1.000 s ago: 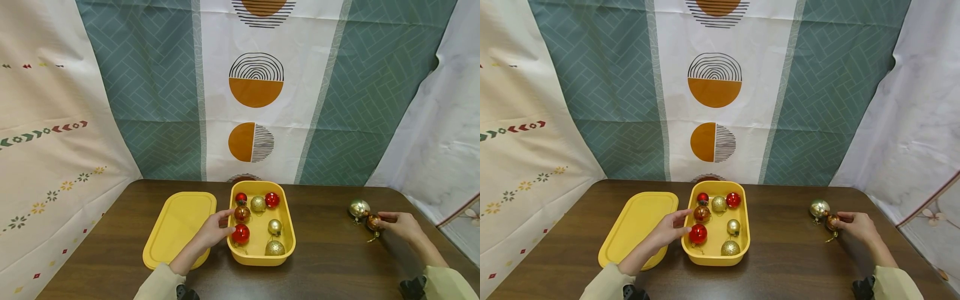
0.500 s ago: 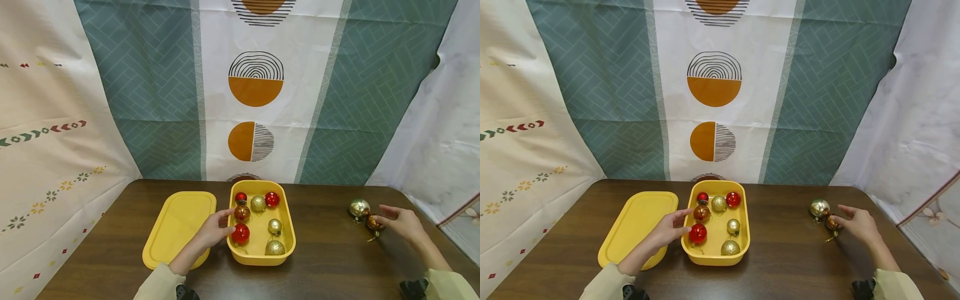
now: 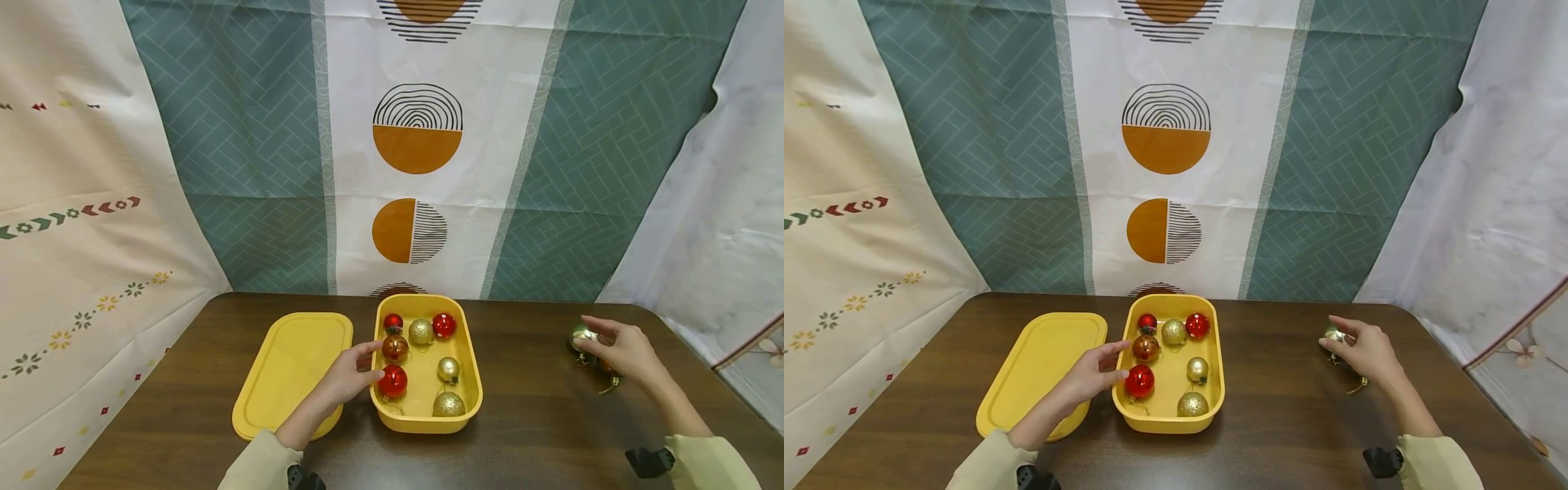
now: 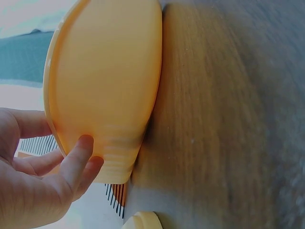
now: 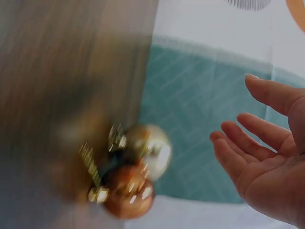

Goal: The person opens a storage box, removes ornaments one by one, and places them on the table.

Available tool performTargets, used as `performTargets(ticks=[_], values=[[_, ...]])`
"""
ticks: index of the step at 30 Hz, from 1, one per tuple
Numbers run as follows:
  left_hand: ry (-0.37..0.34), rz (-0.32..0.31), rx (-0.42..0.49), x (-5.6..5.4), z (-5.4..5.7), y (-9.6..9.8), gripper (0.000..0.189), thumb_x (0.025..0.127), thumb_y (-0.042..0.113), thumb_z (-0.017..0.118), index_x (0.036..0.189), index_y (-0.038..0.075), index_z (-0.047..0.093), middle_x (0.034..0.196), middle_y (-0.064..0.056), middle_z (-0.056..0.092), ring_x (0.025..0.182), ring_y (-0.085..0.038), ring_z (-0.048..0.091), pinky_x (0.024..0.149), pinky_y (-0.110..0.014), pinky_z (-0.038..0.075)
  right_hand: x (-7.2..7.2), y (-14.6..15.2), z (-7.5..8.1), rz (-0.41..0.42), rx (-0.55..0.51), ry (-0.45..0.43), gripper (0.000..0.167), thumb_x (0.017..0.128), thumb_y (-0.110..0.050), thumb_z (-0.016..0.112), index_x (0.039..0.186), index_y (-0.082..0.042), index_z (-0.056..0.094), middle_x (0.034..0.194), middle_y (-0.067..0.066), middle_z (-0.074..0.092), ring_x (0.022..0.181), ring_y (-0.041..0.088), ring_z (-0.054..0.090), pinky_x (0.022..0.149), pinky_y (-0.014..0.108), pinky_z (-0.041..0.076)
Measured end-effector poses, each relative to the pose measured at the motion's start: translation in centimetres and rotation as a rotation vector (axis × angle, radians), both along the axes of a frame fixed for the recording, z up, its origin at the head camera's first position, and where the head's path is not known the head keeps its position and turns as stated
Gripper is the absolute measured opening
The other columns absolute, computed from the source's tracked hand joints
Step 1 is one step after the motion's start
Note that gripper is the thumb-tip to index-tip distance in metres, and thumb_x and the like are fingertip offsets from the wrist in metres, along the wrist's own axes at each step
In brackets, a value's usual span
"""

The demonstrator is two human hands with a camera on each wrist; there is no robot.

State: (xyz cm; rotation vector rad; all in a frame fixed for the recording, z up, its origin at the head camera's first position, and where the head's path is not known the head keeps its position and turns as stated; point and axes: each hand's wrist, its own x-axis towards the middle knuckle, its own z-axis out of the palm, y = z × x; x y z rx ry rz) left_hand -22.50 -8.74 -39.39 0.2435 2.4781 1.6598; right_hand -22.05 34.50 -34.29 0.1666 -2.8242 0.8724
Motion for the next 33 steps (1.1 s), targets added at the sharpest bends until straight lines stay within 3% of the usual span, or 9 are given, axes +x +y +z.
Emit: performTargets(ticks=[8,15,25,33], values=[[0.01,-0.001,-0.001,0.1,0.0,0.0,0.051,0.081,0.005,0.064,0.129,0.001,0.048,0.128,-0.02,0.049,0.114,-0.038,0.047,0.089,-0.046,0.045,-0.1,-4.6,0.9,0.14,-0.067,0.071,0.053,0.083,-0.023,0.067,0.123,0.009,0.051,0.121,0.027,0.054,0.105,0.041,0.055,0.081,0.042,0.048],[0.01,-0.001,-0.007,0.0,0.0,0.0,0.051,0.081,0.005,0.064,0.129,0.001,0.048,0.127,-0.02,0.049,0.114,-0.038,0.047,0.09,-0.047,0.045,-0.3,-9.0,1.3,0.256,-0.141,0.082,0.05,0.081,-0.016,0.069,0.12,0.01,0.053,0.118,0.027,0.055,0.106,0.039,0.055,0.083,0.042,0.048],[0.006,-0.003,-0.004,0.0,0.1,0.0,0.05,0.081,0.004,0.064,0.129,0.001,0.048,0.128,-0.021,0.048,0.113,-0.038,0.048,0.09,-0.047,0.045,-0.6,-14.5,-0.2,0.402,-0.198,0.042,0.046,0.078,-0.01,0.071,0.116,0.01,0.056,0.116,0.024,0.057,0.106,0.035,0.056,0.087,0.038,0.047],[0.021,-0.015,0.004,0.1,0.2,0.0,0.05,0.081,0.004,0.063,0.129,-0.001,0.048,0.127,-0.021,0.049,0.113,-0.038,0.048,0.089,-0.046,0.045,-0.9,-17.9,-1.3,0.503,-0.16,0.004,0.045,0.078,-0.012,0.071,0.116,0.007,0.058,0.116,0.021,0.059,0.108,0.032,0.055,0.086,0.04,0.047]])
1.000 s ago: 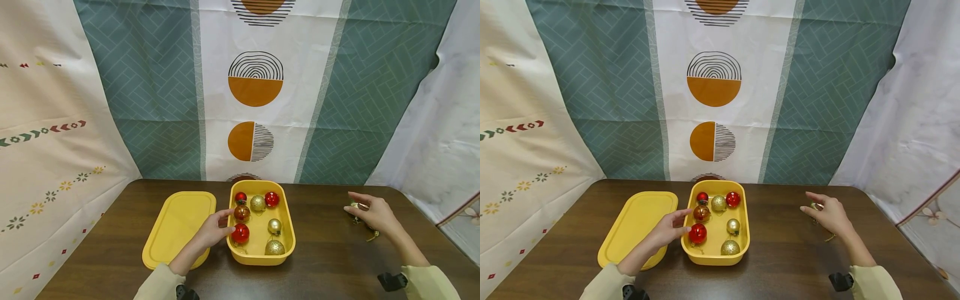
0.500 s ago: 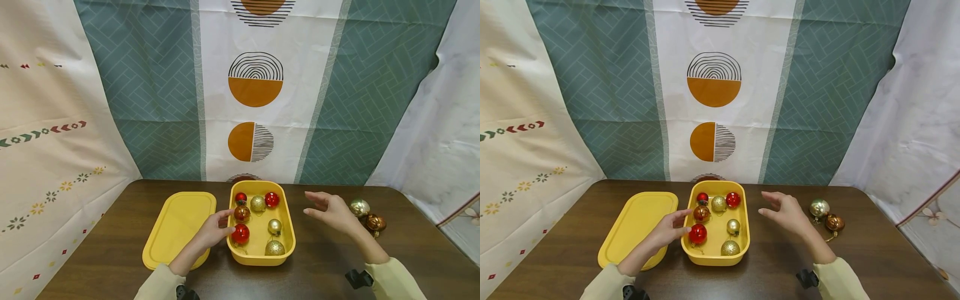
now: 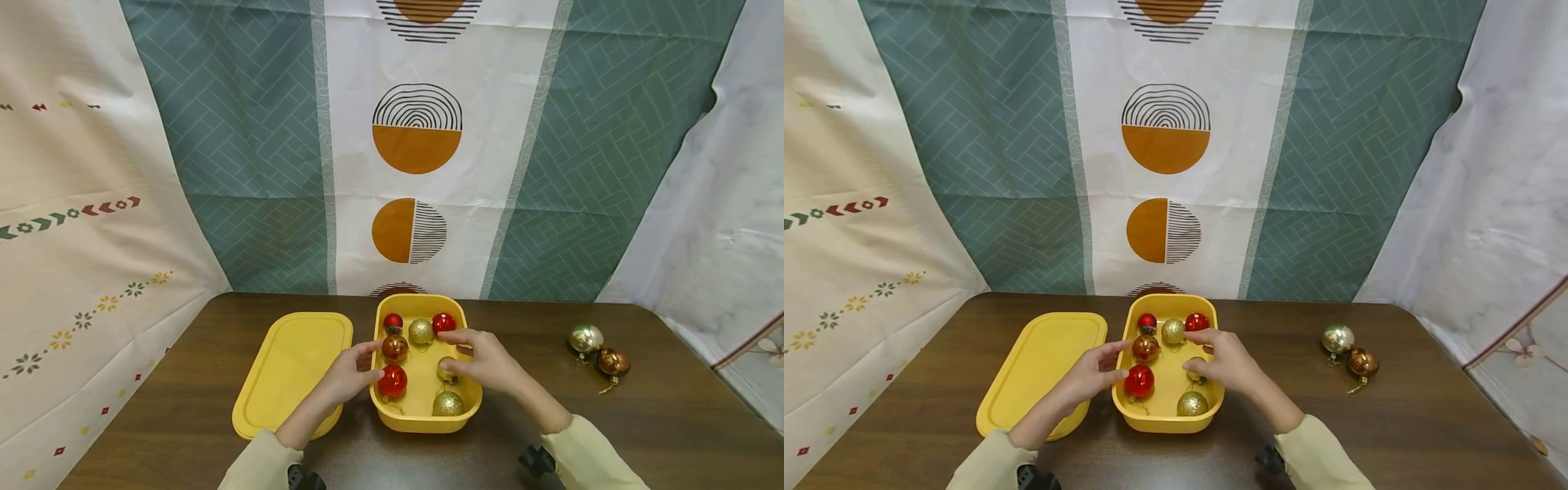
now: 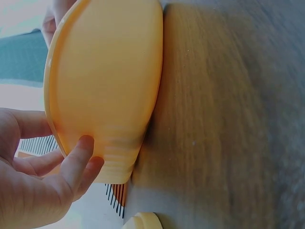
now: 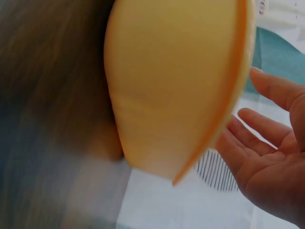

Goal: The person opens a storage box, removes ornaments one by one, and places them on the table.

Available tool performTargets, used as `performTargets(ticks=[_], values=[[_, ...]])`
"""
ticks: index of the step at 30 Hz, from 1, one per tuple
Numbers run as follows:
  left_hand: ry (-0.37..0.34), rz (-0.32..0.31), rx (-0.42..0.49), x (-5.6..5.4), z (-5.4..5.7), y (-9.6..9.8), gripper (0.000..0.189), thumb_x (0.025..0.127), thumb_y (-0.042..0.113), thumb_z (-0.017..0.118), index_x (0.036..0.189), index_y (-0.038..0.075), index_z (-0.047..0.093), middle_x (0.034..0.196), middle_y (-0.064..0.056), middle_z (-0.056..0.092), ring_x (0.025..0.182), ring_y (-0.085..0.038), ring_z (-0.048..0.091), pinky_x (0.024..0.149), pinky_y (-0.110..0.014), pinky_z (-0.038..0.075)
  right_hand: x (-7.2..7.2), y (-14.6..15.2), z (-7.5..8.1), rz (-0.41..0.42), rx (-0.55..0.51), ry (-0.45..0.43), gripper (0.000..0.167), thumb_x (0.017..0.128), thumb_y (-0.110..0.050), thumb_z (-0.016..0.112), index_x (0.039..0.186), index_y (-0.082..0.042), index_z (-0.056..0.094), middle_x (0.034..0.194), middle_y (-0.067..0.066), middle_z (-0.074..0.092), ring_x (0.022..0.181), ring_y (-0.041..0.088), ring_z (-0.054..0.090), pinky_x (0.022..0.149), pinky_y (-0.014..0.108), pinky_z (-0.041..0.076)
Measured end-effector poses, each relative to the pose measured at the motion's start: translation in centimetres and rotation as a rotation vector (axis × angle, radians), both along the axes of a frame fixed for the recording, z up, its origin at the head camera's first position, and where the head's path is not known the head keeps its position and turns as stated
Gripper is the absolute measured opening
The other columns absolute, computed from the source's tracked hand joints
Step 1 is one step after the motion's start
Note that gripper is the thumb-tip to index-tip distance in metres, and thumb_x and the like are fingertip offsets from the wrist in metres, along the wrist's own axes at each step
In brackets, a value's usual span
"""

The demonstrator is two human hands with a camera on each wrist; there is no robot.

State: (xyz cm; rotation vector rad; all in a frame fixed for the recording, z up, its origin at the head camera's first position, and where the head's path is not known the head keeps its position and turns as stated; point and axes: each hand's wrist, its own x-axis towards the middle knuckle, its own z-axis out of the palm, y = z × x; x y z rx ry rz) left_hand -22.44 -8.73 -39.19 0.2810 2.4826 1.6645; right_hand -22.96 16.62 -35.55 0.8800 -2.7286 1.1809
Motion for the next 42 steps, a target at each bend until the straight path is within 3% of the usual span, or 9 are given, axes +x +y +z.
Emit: performTargets(ticks=[7,15,19,29,37,42], values=[[-0.006,0.007,-0.007,0.0,0.0,0.0,0.05,0.081,0.004,0.064,0.129,0.0,0.048,0.127,-0.02,0.05,0.112,-0.037,0.049,0.089,-0.046,0.045,-0.3,-2.4,-1.0,0.097,0.009,-0.005,0.044,0.078,-0.012,0.071,0.115,0.009,0.058,0.114,0.022,0.059,0.105,0.036,0.056,0.083,0.042,0.049],[-0.004,-0.009,0.0,0.0,0.0,0.0,0.05,0.082,0.004,0.063,0.129,-0.001,0.047,0.128,-0.021,0.049,0.112,-0.038,0.049,0.089,-0.047,0.045,-0.6,-4.9,-2.3,0.148,0.072,0.018,0.044,0.076,-0.014,0.073,0.113,0.007,0.06,0.113,0.017,0.062,0.103,0.032,0.058,0.082,0.04,0.05],[-0.006,-0.016,0.007,0.0,0.0,-0.1,0.05,0.082,0.005,0.063,0.129,-0.001,0.047,0.129,-0.021,0.048,0.113,-0.038,0.048,0.089,-0.046,0.045,-0.4,-5.8,-2.6,0.145,0.101,-0.011,0.044,0.075,-0.014,0.074,0.113,0.005,0.06,0.113,0.014,0.062,0.105,0.028,0.058,0.085,0.041,0.048],[-0.004,-0.013,0.012,0.0,0.0,-0.2,0.05,0.082,0.004,0.063,0.129,0.0,0.047,0.128,-0.021,0.048,0.114,-0.039,0.048,0.089,-0.047,0.045,-0.8,-7.1,-3.3,0.127,0.188,0.073,0.042,0.072,-0.012,0.076,0.109,0.004,0.063,0.107,0.012,0.066,0.097,0.023,0.059,0.083,0.035,0.048],[0.0,-0.016,0.013,0.0,0.0,-0.1,0.05,0.082,0.004,0.062,0.129,-0.001,0.047,0.127,-0.021,0.049,0.113,-0.039,0.048,0.088,-0.046,0.046,-1.0,-7.5,-3.2,0.074,0.229,0.004,0.041,0.074,-0.014,0.075,0.11,0.001,0.064,0.104,0.009,0.066,0.09,0.017,0.057,0.078,0.029,0.047],[-0.007,-0.009,0.008,0.1,0.0,-0.1,0.05,0.082,0.004,0.063,0.129,0.0,0.047,0.127,-0.021,0.049,0.112,-0.039,0.048,0.088,-0.046,0.046,-0.8,-7.5,-3.2,0.068,0.224,0.013,0.04,0.074,-0.015,0.075,0.109,0.001,0.064,0.104,0.009,0.066,0.09,0.017,0.057,0.077,0.029,0.047]])
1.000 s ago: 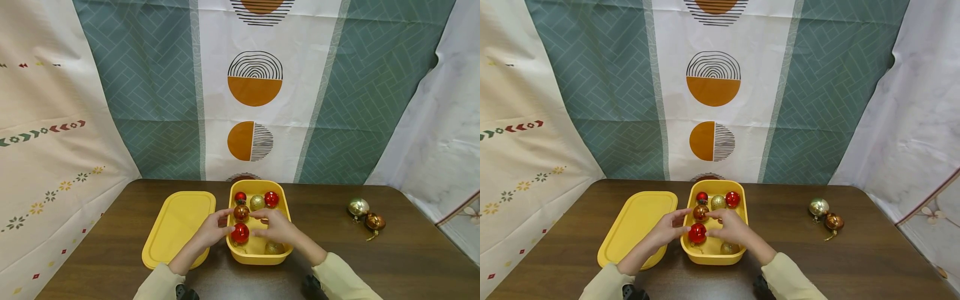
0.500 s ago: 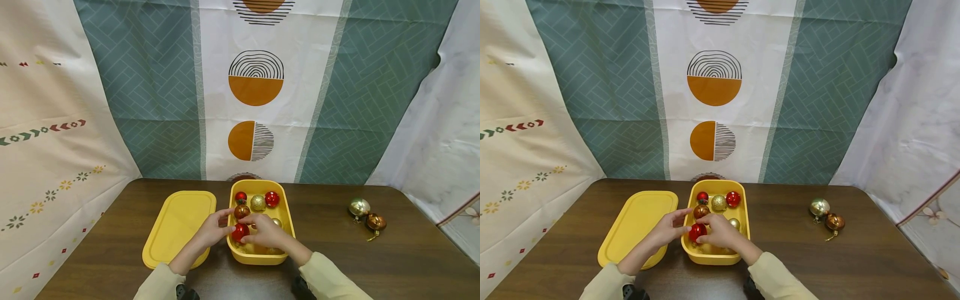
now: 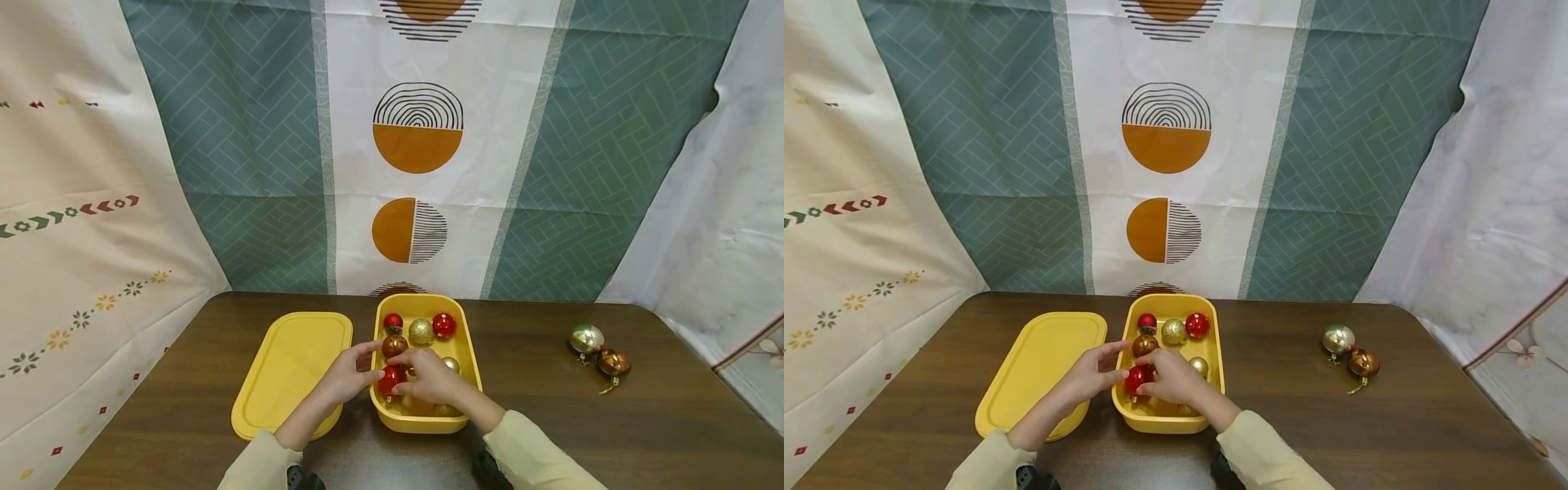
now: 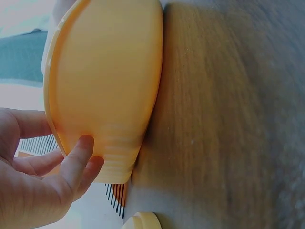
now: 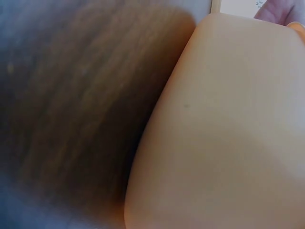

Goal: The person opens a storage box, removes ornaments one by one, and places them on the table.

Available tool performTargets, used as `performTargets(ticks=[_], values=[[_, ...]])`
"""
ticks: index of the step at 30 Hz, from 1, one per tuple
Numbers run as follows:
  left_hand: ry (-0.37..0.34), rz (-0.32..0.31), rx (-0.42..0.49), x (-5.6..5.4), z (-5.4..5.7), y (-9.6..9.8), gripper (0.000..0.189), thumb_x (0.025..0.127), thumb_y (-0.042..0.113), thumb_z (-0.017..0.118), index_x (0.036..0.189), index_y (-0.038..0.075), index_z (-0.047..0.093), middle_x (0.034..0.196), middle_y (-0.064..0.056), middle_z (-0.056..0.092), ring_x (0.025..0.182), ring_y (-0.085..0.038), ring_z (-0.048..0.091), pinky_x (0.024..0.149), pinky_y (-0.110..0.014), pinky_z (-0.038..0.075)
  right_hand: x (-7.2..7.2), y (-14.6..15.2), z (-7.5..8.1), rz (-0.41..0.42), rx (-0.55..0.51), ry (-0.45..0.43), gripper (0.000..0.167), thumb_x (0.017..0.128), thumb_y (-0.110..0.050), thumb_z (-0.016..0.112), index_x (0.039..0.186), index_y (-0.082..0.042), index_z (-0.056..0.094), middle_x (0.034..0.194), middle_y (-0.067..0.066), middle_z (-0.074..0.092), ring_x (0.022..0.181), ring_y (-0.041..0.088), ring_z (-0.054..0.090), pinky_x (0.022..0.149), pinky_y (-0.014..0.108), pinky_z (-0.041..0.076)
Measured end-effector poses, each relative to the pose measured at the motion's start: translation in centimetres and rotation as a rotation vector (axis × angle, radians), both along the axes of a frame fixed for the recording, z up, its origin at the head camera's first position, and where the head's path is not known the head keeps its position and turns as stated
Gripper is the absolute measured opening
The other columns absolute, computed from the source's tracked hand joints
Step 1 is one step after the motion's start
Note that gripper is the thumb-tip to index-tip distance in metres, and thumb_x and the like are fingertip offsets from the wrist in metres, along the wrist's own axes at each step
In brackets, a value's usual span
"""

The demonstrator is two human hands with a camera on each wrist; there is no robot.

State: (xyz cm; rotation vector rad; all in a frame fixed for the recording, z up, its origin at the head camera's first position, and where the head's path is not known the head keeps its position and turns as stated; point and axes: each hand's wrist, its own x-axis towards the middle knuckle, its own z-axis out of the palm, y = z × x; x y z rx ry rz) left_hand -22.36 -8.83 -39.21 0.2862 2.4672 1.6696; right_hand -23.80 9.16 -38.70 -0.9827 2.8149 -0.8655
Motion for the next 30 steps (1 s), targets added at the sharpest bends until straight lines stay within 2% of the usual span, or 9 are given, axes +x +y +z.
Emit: performTargets(ticks=[7,15,23,30], values=[[0.019,-0.002,0.0,0.2,0.2,0.1,0.052,0.081,0.006,0.065,0.129,-0.002,0.046,0.127,-0.022,0.049,0.111,-0.038,0.05,0.085,-0.044,0.048,0.4,1.0,0.3,0.003,-0.055,0.043,0.04,0.074,-0.012,0.074,0.11,0.001,0.064,0.106,0.011,0.065,0.094,0.023,0.059,0.079,0.036,0.05],[0.01,0.01,0.009,0.2,0.1,0.1,0.05,0.082,0.002,0.063,0.129,-0.001,0.047,0.127,-0.021,0.049,0.112,-0.037,0.049,0.084,-0.041,0.049,0.7,3.7,2.1,-0.012,-0.157,0.045,0.04,0.076,-0.009,0.073,0.112,0.005,0.061,0.108,0.016,0.063,0.097,0.029,0.061,0.079,0.038,0.051],[-0.011,0.02,-0.006,0.2,0.2,0.2,0.049,0.083,0.003,0.063,0.129,0.0,0.048,0.128,-0.022,0.048,0.114,-0.038,0.047,0.086,-0.042,0.048,0.6,7.2,3.7,-0.123,-0.199,0.116,0.042,0.076,-0.009,0.073,0.113,0.005,0.061,0.11,0.019,0.062,0.097,0.03,0.062,0.08,0.039,0.051],[-0.012,0.019,-0.009,0.1,0.2,0.2,0.049,0.083,0.002,0.063,0.129,0.0,0.047,0.129,-0.022,0.047,0.116,-0.039,0.046,0.087,-0.044,0.047,0.7,11.2,4.3,-0.194,-0.274,0.121,0.042,0.075,-0.006,0.073,0.112,0.009,0.059,0.108,0.022,0.061,0.093,0.031,0.063,0.076,0.036,0.052]])
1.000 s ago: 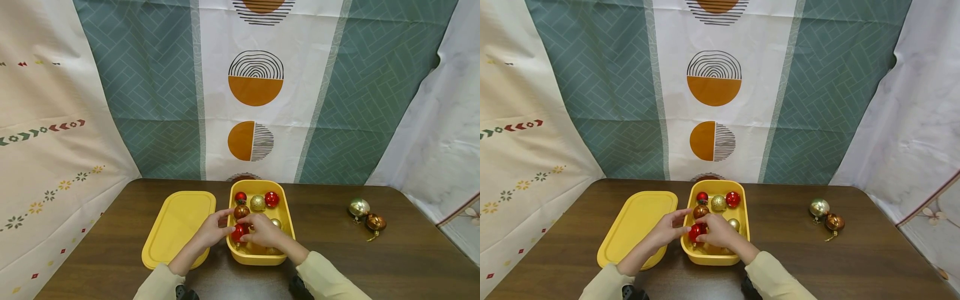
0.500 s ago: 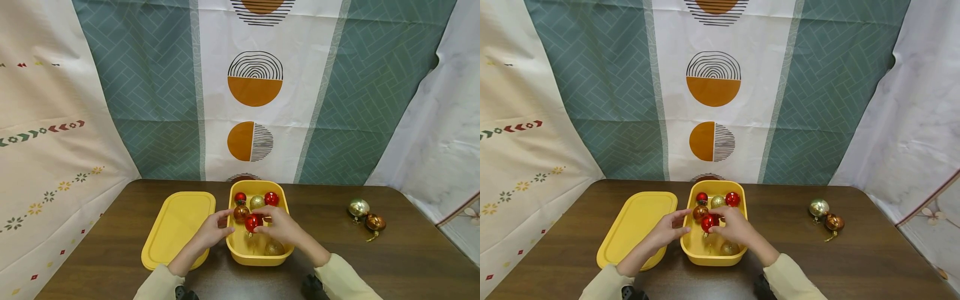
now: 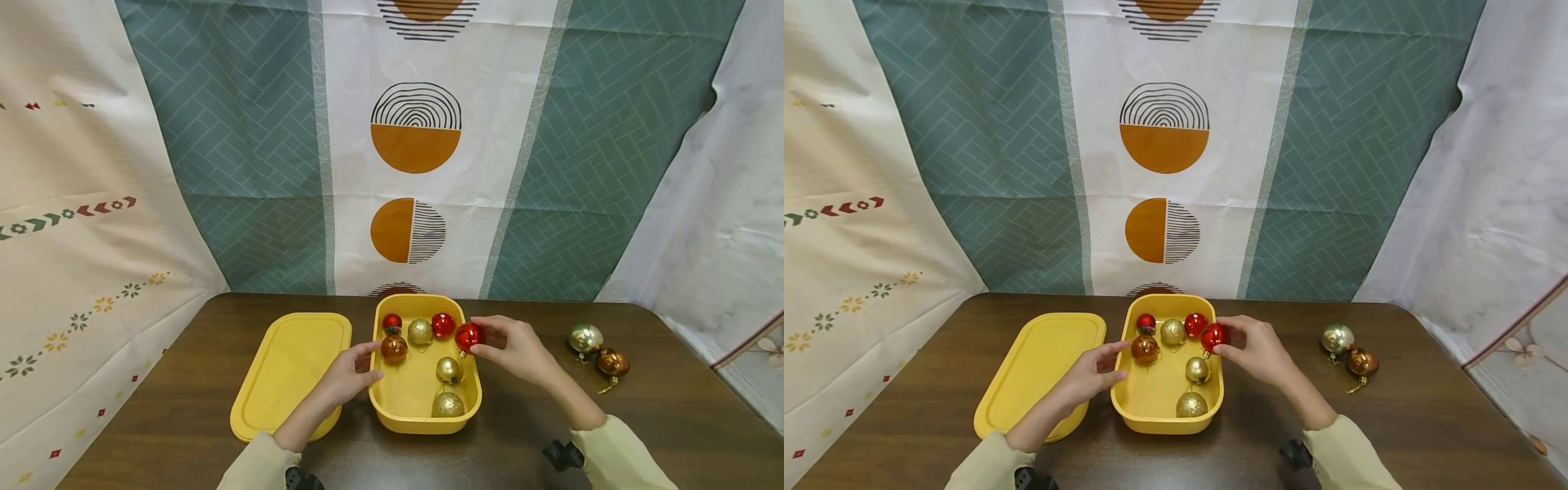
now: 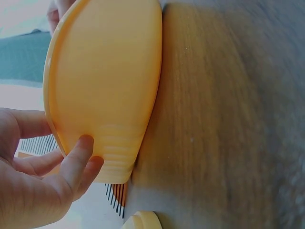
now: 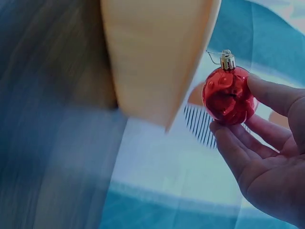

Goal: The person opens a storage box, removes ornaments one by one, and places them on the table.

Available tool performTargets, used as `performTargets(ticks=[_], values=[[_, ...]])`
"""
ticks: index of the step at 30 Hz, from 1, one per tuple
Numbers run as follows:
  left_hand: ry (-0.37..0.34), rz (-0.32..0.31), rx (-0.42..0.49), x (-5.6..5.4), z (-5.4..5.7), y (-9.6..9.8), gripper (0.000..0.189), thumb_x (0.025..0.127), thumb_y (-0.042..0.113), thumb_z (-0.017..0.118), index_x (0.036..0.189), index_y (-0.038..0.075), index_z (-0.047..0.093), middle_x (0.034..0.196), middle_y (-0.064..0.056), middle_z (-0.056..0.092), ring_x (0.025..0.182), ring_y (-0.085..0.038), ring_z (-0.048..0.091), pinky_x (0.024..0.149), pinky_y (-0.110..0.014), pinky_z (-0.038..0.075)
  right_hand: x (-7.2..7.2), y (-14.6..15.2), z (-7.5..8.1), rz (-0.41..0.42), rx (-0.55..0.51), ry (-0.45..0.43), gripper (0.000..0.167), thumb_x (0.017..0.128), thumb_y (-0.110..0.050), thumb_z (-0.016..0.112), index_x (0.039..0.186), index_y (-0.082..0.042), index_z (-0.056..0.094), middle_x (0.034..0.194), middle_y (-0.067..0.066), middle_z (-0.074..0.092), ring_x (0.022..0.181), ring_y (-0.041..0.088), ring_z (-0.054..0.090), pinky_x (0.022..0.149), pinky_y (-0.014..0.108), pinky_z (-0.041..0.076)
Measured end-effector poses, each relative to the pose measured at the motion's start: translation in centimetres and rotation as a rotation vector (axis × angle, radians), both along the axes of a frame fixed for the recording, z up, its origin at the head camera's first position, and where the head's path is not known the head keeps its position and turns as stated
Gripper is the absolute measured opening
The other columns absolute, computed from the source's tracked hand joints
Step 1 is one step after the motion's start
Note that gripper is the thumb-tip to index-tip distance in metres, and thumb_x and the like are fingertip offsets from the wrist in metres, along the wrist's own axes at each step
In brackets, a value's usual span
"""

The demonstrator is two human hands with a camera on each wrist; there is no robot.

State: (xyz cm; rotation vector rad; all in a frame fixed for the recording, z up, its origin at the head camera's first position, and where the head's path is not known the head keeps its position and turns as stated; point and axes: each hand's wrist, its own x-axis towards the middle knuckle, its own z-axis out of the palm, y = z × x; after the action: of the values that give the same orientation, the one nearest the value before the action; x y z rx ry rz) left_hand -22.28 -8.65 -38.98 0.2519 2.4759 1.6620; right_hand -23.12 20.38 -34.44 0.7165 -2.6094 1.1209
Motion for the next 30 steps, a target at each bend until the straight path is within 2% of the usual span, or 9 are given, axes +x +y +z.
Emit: performTargets(ticks=[7,12,20,25,30], values=[[0.006,0.002,0.002,0.1,0.1,0.0,0.05,0.082,0.003,0.064,0.129,-0.001,0.047,0.128,-0.022,0.048,0.114,-0.038,0.048,0.084,-0.042,0.049,0.1,4.2,-0.1,-0.108,0.037,-0.003,0.044,0.075,-0.007,0.073,0.113,0.01,0.058,0.107,0.025,0.061,0.091,0.033,0.064,0.073,0.035,0.053],[0.001,0.003,0.0,-0.1,-0.1,0.0,0.049,0.082,0.002,0.063,0.129,0.0,0.048,0.128,-0.021,0.049,0.114,-0.037,0.048,0.084,-0.041,0.049,0.4,6.9,-0.8,-0.178,0.087,-0.045,0.047,0.076,-0.011,0.073,0.115,0.01,0.057,0.108,0.026,0.061,0.091,0.032,0.064,0.072,0.034,0.053],[0.006,-0.001,0.003,-0.2,-0.3,0.1,0.049,0.082,0.002,0.063,0.129,-0.001,0.048,0.127,-0.021,0.05,0.113,-0.037,0.049,0.084,-0.04,0.049,0.6,10.7,-2.4,-0.255,0.142,-0.069,0.049,0.076,-0.016,0.073,0.114,0.01,0.057,0.103,0.026,0.063,0.089,0.032,0.064,0.064,0.018,0.05],[0.002,0.004,-0.007,-0.2,-0.3,0.0,0.049,0.082,0.003,0.063,0.129,0.0,0.048,0.128,-0.02,0.049,0.114,-0.037,0.048,0.086,-0.042,0.048,0.6,12.3,-3.2,-0.324,0.245,-0.036,0.047,0.075,-0.021,0.074,0.111,0.006,0.061,0.098,0.025,0.065,0.088,0.034,0.064,0.063,0.029,0.049],[0.003,0.001,-0.009,-0.3,-0.3,0.0,0.049,0.083,0.003,0.063,0.129,0.0,0.047,0.128,-0.02,0.049,0.114,-0.037,0.048,0.085,-0.041,0.048,0.7,13.3,-3.6,-0.347,0.279,-0.045,0.046,0.075,-0.022,0.073,0.109,0.007,0.062,0.097,0.028,0.064,0.086,0.038,0.062,0.062,0.037,0.046]])
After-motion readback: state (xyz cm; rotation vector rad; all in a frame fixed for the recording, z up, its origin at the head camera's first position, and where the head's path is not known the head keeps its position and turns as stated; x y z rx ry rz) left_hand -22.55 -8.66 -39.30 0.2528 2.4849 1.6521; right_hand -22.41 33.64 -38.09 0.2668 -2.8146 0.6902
